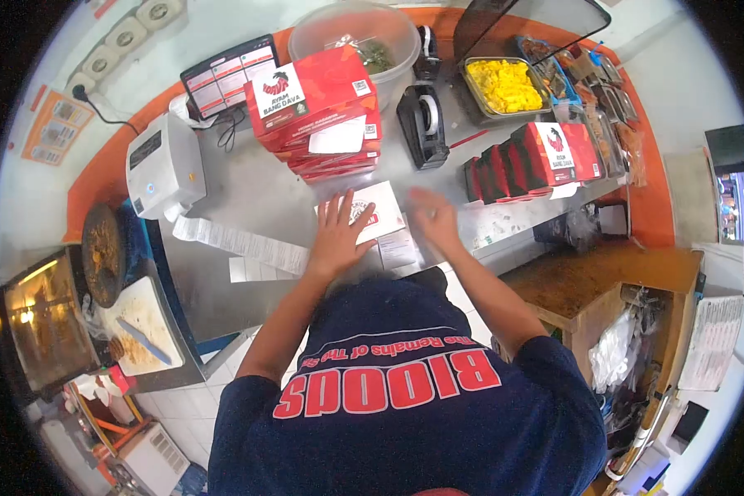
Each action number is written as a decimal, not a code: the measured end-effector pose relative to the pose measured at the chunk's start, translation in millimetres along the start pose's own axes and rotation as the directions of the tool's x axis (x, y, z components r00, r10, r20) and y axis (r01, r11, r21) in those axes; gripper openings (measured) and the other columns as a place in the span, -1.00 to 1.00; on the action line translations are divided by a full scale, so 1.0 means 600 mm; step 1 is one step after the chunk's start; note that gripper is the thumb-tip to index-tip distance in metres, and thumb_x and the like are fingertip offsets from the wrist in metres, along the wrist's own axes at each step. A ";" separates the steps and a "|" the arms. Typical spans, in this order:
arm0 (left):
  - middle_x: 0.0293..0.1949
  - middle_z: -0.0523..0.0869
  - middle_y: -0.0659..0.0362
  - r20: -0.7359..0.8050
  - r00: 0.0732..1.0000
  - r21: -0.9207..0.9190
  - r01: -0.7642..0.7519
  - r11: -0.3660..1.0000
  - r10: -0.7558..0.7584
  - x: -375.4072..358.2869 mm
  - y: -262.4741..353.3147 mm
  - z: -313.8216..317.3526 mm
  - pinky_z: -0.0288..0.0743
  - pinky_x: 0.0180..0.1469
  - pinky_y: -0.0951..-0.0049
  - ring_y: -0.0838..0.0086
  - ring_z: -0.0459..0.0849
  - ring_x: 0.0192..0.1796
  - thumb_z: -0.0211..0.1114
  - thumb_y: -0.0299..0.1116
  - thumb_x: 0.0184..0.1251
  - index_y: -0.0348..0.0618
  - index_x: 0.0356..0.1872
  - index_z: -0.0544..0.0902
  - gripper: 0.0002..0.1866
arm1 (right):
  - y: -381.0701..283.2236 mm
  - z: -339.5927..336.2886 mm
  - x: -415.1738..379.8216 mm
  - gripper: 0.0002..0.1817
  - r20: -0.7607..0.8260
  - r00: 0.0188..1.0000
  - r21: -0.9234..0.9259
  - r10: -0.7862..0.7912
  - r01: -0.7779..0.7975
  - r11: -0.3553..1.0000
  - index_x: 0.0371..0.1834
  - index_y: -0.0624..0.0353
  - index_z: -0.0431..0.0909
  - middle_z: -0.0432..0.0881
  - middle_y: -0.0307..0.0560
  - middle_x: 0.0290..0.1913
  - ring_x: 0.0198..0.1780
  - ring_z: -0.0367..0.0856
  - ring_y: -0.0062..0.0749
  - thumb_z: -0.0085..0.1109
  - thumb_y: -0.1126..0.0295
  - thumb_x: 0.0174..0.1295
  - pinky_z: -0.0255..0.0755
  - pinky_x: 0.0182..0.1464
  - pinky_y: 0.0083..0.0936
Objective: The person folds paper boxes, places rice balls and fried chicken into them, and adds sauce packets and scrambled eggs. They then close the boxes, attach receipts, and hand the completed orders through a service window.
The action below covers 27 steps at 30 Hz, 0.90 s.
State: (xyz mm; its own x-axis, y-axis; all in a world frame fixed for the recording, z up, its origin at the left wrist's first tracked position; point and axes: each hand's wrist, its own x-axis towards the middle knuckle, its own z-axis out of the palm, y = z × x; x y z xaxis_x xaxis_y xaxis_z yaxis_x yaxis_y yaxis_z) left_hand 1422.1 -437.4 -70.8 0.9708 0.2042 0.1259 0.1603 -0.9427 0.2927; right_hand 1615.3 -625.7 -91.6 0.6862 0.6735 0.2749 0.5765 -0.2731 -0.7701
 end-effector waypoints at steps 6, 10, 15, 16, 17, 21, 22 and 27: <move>0.45 0.35 -0.17 -0.128 0.991 -0.115 -0.062 0.991 0.047 0.009 -0.013 0.006 0.09 0.49 -0.17 -0.15 0.30 0.41 0.48 0.06 0.10 0.23 0.39 0.60 -0.26 | 0.087 0.002 0.204 -0.57 -0.472 0.824 0.001 0.314 -0.356 0.934 0.19 0.26 0.61 0.77 0.15 0.01 -0.05 0.75 -0.07 0.35 0.40 0.26 0.57 0.04 -0.22; 0.47 0.34 -0.16 -0.111 0.993 -0.100 -0.038 0.994 0.027 0.008 -0.013 0.008 0.11 0.48 -0.17 -0.15 0.31 0.42 0.52 0.13 0.03 0.23 0.38 0.62 -0.21 | 0.160 0.020 0.251 -0.50 -0.259 0.622 0.320 0.739 -0.667 0.673 0.19 0.27 0.56 0.77 0.07 -0.15 -0.23 0.76 -0.23 0.49 0.39 0.21 0.58 -0.10 -0.36; 0.44 0.40 -0.08 -0.133 0.991 -0.109 -0.014 0.994 -0.001 0.015 -0.013 0.004 0.15 0.44 -0.10 -0.07 0.35 0.37 0.56 0.03 -0.11 0.29 0.34 0.66 -0.20 | 0.052 -0.018 0.170 -0.57 -0.314 0.660 0.582 0.682 -0.434 0.688 0.07 0.34 0.59 0.70 -0.12 -0.37 -0.36 0.66 -0.45 0.50 0.44 0.17 0.54 -0.25 -0.45; 0.44 0.40 -0.08 -0.131 0.991 -0.111 -0.009 0.994 -0.006 0.019 -0.015 -0.002 0.15 0.44 -0.10 -0.07 0.35 0.37 0.56 0.03 -0.11 0.29 0.34 0.66 -0.20 | 0.063 -0.011 0.158 -0.57 -0.310 0.661 0.580 0.684 -0.438 0.687 0.07 0.34 0.59 0.70 -0.12 -0.37 -0.36 0.66 -0.45 0.50 0.44 0.17 0.54 -0.25 -0.45; 0.44 0.41 -0.05 -0.083 0.996 -0.138 0.020 0.990 -0.032 0.023 -0.014 -0.007 0.16 0.42 -0.07 -0.05 0.36 0.37 0.57 0.03 -0.16 0.30 0.33 0.67 -0.18 | 0.096 0.002 0.138 -0.65 -0.294 0.670 0.500 0.682 -0.500 0.707 0.00 0.32 0.63 0.71 -0.12 -0.38 -0.37 0.65 -0.47 0.48 0.44 0.18 0.54 -0.26 -0.46; 0.41 0.45 0.01 -0.106 0.993 -0.146 0.030 0.989 -0.045 0.026 -0.017 0.005 0.26 0.31 -0.03 0.02 0.43 0.31 0.60 0.05 -0.26 0.29 0.32 0.68 -0.13 | 0.143 0.021 0.126 -0.83 -0.363 0.796 0.010 0.484 -0.516 0.857 -0.26 0.26 0.74 0.75 -0.08 -0.39 -0.37 0.67 -0.46 0.44 0.37 0.22 0.56 -0.26 -0.44; 0.41 0.45 0.01 -0.100 0.994 -0.146 0.028 0.989 -0.043 0.024 -0.016 0.007 0.26 0.31 -0.03 0.02 0.43 0.31 0.60 0.05 -0.26 0.29 0.32 0.68 -0.13 | 0.146 0.020 0.126 -0.82 -0.364 0.848 -0.314 0.385 -0.501 0.807 -0.28 0.26 0.75 0.76 -0.06 -0.40 -0.37 0.68 -0.45 0.42 0.35 0.23 0.56 -0.24 -0.45; 0.31 0.52 0.05 -0.122 0.960 -0.182 0.227 0.957 -0.251 0.027 -0.001 -0.022 0.37 0.16 -0.07 0.06 0.55 0.16 0.60 0.08 -0.21 0.11 0.38 0.61 -0.06 | 0.052 0.006 0.060 -0.86 -0.089 0.876 0.224 0.474 -0.446 0.866 -0.30 0.26 0.76 0.78 -0.05 -0.38 -0.38 0.67 -0.46 0.36 0.39 0.27 0.58 -0.21 -0.42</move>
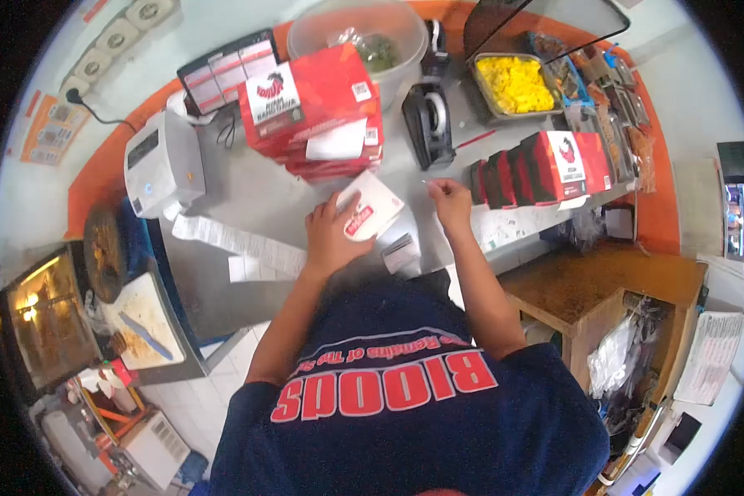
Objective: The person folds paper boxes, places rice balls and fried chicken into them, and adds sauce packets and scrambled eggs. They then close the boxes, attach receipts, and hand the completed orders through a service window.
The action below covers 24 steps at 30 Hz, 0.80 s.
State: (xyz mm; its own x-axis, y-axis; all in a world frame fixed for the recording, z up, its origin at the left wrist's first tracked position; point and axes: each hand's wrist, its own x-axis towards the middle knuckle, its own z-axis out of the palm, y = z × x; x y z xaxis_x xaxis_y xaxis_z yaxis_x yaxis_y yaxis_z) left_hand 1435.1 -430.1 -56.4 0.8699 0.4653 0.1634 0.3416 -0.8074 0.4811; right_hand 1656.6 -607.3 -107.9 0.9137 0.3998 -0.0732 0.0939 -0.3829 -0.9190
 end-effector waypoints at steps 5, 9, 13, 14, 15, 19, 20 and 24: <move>0.34 0.53 0.00 0.003 0.994 -0.056 0.114 0.992 -0.114 0.002 0.024 -0.018 0.39 0.18 -0.11 0.01 0.56 0.21 0.61 0.09 -0.17 -0.09 0.48 0.45 0.06 | -0.169 0.053 -0.134 -0.77 0.293 0.953 0.085 -0.073 0.050 0.995 -0.25 0.26 0.63 0.68 -0.14 -0.47 -0.42 0.64 -0.49 0.48 0.36 0.23 0.53 -0.30 -0.47; 0.26 0.62 -0.07 -0.022 0.985 -0.239 0.158 0.958 -0.169 0.000 0.026 -0.027 0.46 0.22 -0.06 -0.03 0.63 0.19 0.67 0.01 -0.20 -0.20 0.45 0.45 0.07 | -0.166 0.072 -0.156 -0.64 0.213 0.977 0.083 0.021 -0.040 0.996 -0.36 0.20 0.46 0.60 -0.20 -0.51 -0.41 0.52 -0.66 0.57 0.38 0.16 0.45 -0.35 -0.56; 0.28 0.60 -0.21 0.287 0.883 -0.705 0.457 0.543 -0.371 -0.013 0.015 -0.038 0.44 0.38 0.09 -0.07 0.60 0.30 0.70 -0.10 -0.17 -0.29 0.49 0.37 0.11 | -0.130 0.058 -0.155 -0.68 0.227 0.973 -0.127 0.048 -0.019 0.992 -0.33 0.20 0.48 0.61 -0.13 -0.54 -0.46 0.53 -0.56 0.54 0.38 0.16 0.44 -0.38 -0.48; 0.28 0.60 -0.21 0.288 0.887 -0.707 0.452 0.544 -0.362 -0.015 0.007 -0.037 0.44 0.38 0.09 -0.07 0.60 0.30 0.70 -0.10 -0.17 -0.29 0.49 0.37 0.11 | -0.104 0.055 -0.148 -0.68 0.218 0.975 -0.128 0.047 -0.019 0.992 -0.33 0.20 0.48 0.61 -0.13 -0.54 -0.46 0.53 -0.56 0.54 0.38 0.16 0.44 -0.38 -0.48; 0.33 0.56 -0.21 0.197 0.924 -0.572 0.380 0.727 -0.328 -0.019 -0.005 -0.032 0.42 0.39 0.07 -0.06 0.58 0.32 0.69 -0.09 -0.15 -0.26 0.51 0.35 0.11 | -0.074 0.053 -0.135 -0.72 0.136 0.990 -0.155 -0.046 0.068 0.986 -0.33 0.20 0.50 0.62 -0.04 -0.48 -0.43 0.58 -0.37 0.50 0.38 0.16 0.45 -0.35 -0.38; 0.40 0.45 -0.14 0.014 0.983 -0.052 0.182 0.982 -0.181 -0.043 -0.023 0.011 0.25 0.41 -0.18 -0.12 0.44 0.38 0.64 -0.05 -0.16 -0.13 0.50 0.38 0.08 | -0.075 0.010 -0.019 -0.79 -0.256 0.942 -0.233 -0.217 0.158 0.959 -0.16 0.19 0.58 0.67 0.10 -0.28 -0.21 0.67 -0.08 0.36 0.44 0.18 0.49 -0.12 -0.23; 0.48 0.33 -0.13 0.039 0.991 0.034 0.127 0.991 -0.128 -0.049 -0.023 0.019 0.15 0.44 -0.22 -0.14 0.29 0.45 0.61 0.04 -0.11 -0.03 0.54 0.34 0.08 | -0.088 0.002 0.019 -0.76 -0.337 0.906 -0.255 -0.258 0.176 0.951 -0.11 0.19 0.58 0.68 0.10 -0.24 -0.16 0.67 -0.04 0.36 0.43 0.19 0.49 -0.06 -0.21; 0.42 0.42 -0.11 -0.037 0.999 0.135 0.014 0.991 -0.010 -0.041 0.063 -0.017 0.14 0.46 -0.17 -0.13 0.27 0.47 0.61 0.04 -0.05 -0.09 0.46 0.42 -0.01 | -0.057 0.021 0.154 -0.67 -0.401 0.901 -0.251 -0.168 0.068 0.965 -0.02 0.27 0.54 0.69 0.05 -0.30 -0.23 0.68 -0.03 0.41 0.43 0.19 0.53 -0.07 -0.25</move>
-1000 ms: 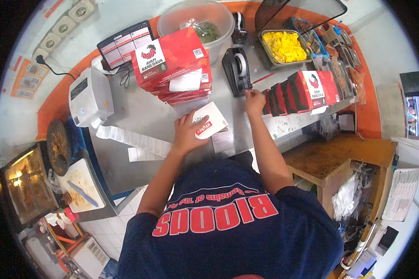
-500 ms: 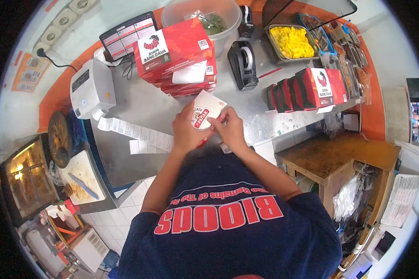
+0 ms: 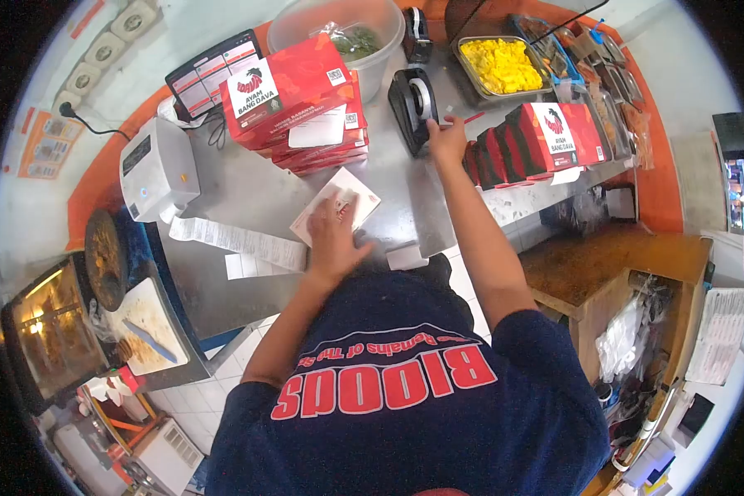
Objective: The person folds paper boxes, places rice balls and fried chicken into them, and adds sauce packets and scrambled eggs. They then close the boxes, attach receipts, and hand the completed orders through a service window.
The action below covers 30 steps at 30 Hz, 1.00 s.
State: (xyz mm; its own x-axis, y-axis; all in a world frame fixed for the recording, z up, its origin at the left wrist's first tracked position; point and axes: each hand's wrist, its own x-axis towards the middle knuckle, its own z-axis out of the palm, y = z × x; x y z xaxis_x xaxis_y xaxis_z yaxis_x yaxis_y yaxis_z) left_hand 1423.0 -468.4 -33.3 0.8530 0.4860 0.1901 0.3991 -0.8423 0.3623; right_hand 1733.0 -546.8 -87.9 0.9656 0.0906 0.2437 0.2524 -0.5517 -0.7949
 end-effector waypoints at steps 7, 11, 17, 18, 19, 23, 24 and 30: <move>-0.17 0.78 -0.06 0.656 0.636 -0.547 0.029 0.837 0.407 -0.011 -0.002 0.132 0.57 0.07 0.07 0.02 0.74 -0.05 0.54 0.10 0.14 -0.20 0.00 0.76 -0.41 | 0.017 -0.017 -0.020 -0.67 0.192 0.874 0.513 0.446 -0.477 0.714 0.00 0.28 0.61 0.75 -0.12 -0.32 -0.39 0.68 -0.42 0.44 0.41 0.21 0.55 -0.29 -0.38; -0.25 0.77 -0.09 0.685 0.574 -0.472 -0.120 0.874 0.448 0.001 0.033 0.163 0.59 -0.02 0.07 0.00 0.75 -0.13 0.51 0.08 0.14 -0.21 -0.12 0.77 -0.47 | 0.111 0.000 -0.074 -0.79 0.310 0.800 0.339 0.514 -0.598 0.726 -0.16 0.28 0.74 0.76 -0.11 -0.38 -0.38 0.69 -0.45 0.43 0.39 0.21 0.56 -0.27 -0.43; -0.26 0.72 -0.12 0.523 0.773 -0.580 0.013 0.814 0.360 -0.003 0.043 0.166 0.58 -0.07 0.11 -0.04 0.72 -0.18 0.41 -0.15 0.14 -0.30 -0.27 0.71 -0.64 | 0.141 0.003 -0.077 -0.82 0.124 0.925 -0.185 0.360 -0.335 0.924 -0.29 0.26 0.80 0.78 -0.10 -0.43 -0.39 0.72 -0.45 0.43 0.35 0.16 0.56 -0.26 -0.45; -0.05 0.77 -0.08 0.685 0.649 -0.539 0.143 0.830 0.333 0.025 0.044 0.113 0.61 0.07 0.27 0.15 0.77 -0.09 0.39 -0.26 0.23 -0.25 0.04 0.72 -0.61 | 0.141 -0.016 -0.092 -0.82 0.224 0.896 -0.114 0.383 -0.366 0.924 -0.30 0.27 0.80 0.77 -0.11 -0.45 -0.41 0.70 -0.47 0.44 0.37 0.15 0.55 -0.28 -0.46; -0.05 0.77 -0.08 0.677 0.661 -0.538 0.144 0.831 0.324 0.032 0.021 0.112 0.61 0.07 0.27 0.15 0.77 -0.09 0.39 -0.26 0.23 -0.25 0.04 0.72 -0.61 | 0.138 -0.025 -0.097 -0.83 0.331 0.863 -0.044 0.380 -0.389 0.920 -0.31 0.28 0.79 0.76 -0.12 -0.46 -0.44 0.68 -0.50 0.44 0.38 0.15 0.55 -0.30 -0.47; -0.27 0.77 0.18 0.627 0.775 -0.758 0.631 0.164 -0.084 0.018 -0.034 0.000 0.62 -0.14 0.41 0.41 0.74 -0.20 0.27 -0.39 0.28 -0.34 0.14 0.66 -0.58 | 0.045 -0.094 -0.127 -0.89 0.672 0.723 0.255 0.159 -0.427 0.867 -0.26 0.30 0.77 0.73 -0.20 -0.40 -0.36 0.63 -0.59 0.38 0.47 0.25 0.50 -0.27 -0.56; -0.27 0.77 0.18 0.622 0.777 -0.760 0.629 0.162 -0.095 0.028 -0.059 -0.018 0.62 -0.14 0.41 0.41 0.74 -0.20 0.27 -0.39 0.28 -0.34 0.14 0.66 -0.58 | 0.022 -0.101 -0.132 -0.89 0.680 0.718 0.257 0.150 -0.425 0.868 -0.26 0.30 0.77 0.73 -0.20 -0.40 -0.36 0.63 -0.59 0.38 0.47 0.25 0.50 -0.27 -0.56; -0.37 0.78 -0.03 0.520 0.833 -0.329 0.402 0.855 -0.192 0.040 -0.160 -0.016 0.62 -0.15 0.19 0.13 0.78 -0.26 0.31 -0.37 0.11 -0.22 -0.03 0.67 -0.64 | -0.086 -0.068 -0.172 -0.88 0.924 0.281 0.332 -0.257 -0.262 0.906 -0.24 0.25 0.76 0.68 -0.25 -0.44 -0.39 0.55 -0.61 0.40 0.41 0.32 0.46 -0.28 -0.57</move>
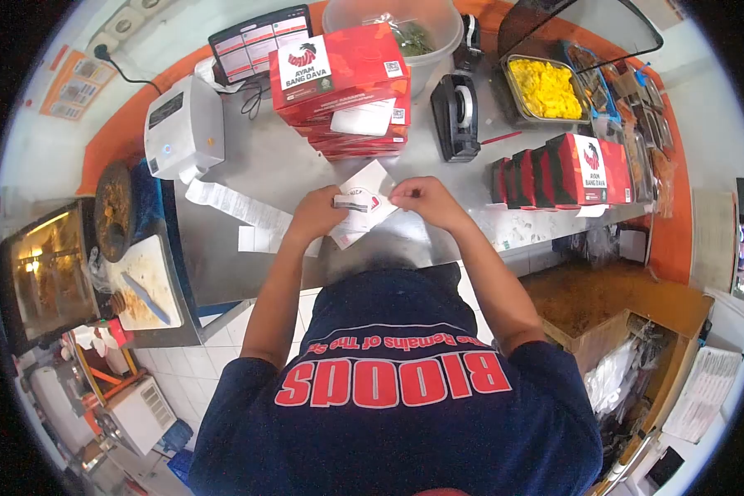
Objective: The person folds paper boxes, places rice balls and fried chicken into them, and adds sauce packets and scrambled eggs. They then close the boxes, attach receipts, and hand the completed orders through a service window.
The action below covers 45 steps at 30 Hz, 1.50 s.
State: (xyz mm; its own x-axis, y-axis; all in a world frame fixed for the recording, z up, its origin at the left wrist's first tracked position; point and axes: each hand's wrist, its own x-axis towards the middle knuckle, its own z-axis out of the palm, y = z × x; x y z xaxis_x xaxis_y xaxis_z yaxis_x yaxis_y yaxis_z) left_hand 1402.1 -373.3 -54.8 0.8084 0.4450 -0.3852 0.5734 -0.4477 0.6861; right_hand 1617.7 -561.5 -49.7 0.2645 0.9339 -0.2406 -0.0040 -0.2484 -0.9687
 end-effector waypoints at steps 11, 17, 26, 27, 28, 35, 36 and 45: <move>-0.22 0.62 0.08 -0.466 0.706 0.412 -0.360 0.837 0.533 0.003 -0.035 0.085 0.53 -0.16 0.03 0.09 0.62 -0.18 0.37 -0.39 0.15 -0.09 -0.28 0.69 -0.88 | -0.005 0.016 0.085 -0.88 0.074 0.993 -0.249 -0.091 0.107 0.963 -0.24 0.24 0.77 0.69 -0.21 -0.44 -0.37 0.56 -0.60 0.44 0.44 0.23 0.46 -0.27 -0.52; -0.13 0.60 0.12 -0.424 0.735 0.438 -0.344 0.830 0.529 -0.040 0.009 0.053 0.42 0.03 0.01 0.13 0.54 -0.07 0.38 -0.27 0.24 -0.08 -0.20 0.74 -0.82 | 0.007 0.016 0.080 -0.91 0.136 0.989 -0.174 -0.052 0.075 0.982 -0.21 0.24 0.76 0.66 -0.33 -0.43 -0.35 0.51 -0.67 0.42 0.48 0.26 0.41 -0.26 -0.58; 0.01 0.63 -0.02 -0.608 0.748 0.251 -0.137 0.958 0.267 -0.049 0.019 0.103 0.43 0.13 0.04 0.03 0.55 0.03 0.45 -0.18 0.24 -0.24 0.11 0.66 -0.52 | 0.010 0.021 0.106 -0.90 0.193 0.979 -0.185 -0.072 0.108 0.977 -0.18 0.25 0.76 0.73 -0.24 -0.34 -0.28 0.60 -0.64 0.39 0.52 0.28 0.46 -0.22 -0.59; 0.01 0.63 -0.02 -0.608 0.748 0.251 -0.136 0.958 0.266 -0.045 0.013 0.107 0.43 0.13 0.04 0.03 0.55 0.03 0.45 -0.18 0.24 -0.24 0.11 0.66 -0.52 | 0.016 0.024 0.110 -0.90 0.224 0.969 -0.201 -0.105 0.152 0.968 -0.18 0.23 0.76 0.73 -0.22 -0.34 -0.27 0.62 -0.61 0.40 0.52 0.25 0.48 -0.21 -0.57; 0.02 0.66 -0.02 -0.599 0.730 0.244 -0.224 0.943 0.328 -0.040 0.006 0.109 0.44 0.16 0.06 0.02 0.56 0.06 0.47 -0.20 0.22 -0.26 0.12 0.65 -0.50 | 0.023 0.026 0.115 -0.88 0.256 0.957 -0.216 -0.138 0.195 0.957 -0.19 0.21 0.76 0.73 -0.20 -0.34 -0.27 0.64 -0.58 0.41 0.52 0.22 0.50 -0.20 -0.55; 0.07 0.70 0.04 -0.543 0.712 0.211 -0.397 0.893 0.445 -0.037 0.002 0.086 0.45 0.21 0.10 0.07 0.60 0.12 0.47 -0.23 0.21 -0.19 0.09 0.71 -0.56 | 0.003 0.064 0.131 -0.63 0.174 0.985 -0.732 0.006 0.125 0.669 -0.22 0.08 0.63 0.74 -0.05 -0.29 -0.17 0.75 -0.14 0.54 0.14 0.04 0.55 -0.13 -0.22; 0.07 0.70 0.04 -0.543 0.712 0.212 -0.398 0.893 0.446 -0.038 0.002 0.083 0.45 0.21 0.10 0.07 0.60 0.12 0.47 -0.23 0.21 -0.19 0.09 0.71 -0.56 | 0.000 0.069 0.130 -0.57 0.125 0.991 -0.790 0.043 0.073 0.608 -0.21 0.07 0.60 0.74 -0.03 -0.27 -0.13 0.75 -0.08 0.55 0.06 0.00 0.55 -0.12 -0.18; 0.35 0.52 -0.08 -0.462 0.718 0.391 -0.362 0.846 0.520 -0.048 0.003 0.078 0.31 0.31 -0.10 -0.10 0.48 0.25 0.49 0.09 0.09 0.10 0.07 0.79 -0.47 | 0.045 -0.003 0.067 -0.51 -0.268 0.960 -0.647 0.080 -0.241 0.724 -0.32 0.17 0.59 0.70 0.00 -0.40 -0.30 0.73 -0.09 0.59 0.03 -0.03 0.55 -0.21 -0.21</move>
State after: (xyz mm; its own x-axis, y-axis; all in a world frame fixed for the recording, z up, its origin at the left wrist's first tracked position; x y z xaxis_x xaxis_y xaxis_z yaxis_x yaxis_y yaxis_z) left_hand 1385.8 -423.4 -71.5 0.8176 0.4449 0.3656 0.2446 -0.8431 0.4789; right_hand 1629.8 -531.0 -85.4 0.5119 0.8079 -0.2920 0.5571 -0.5709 -0.6031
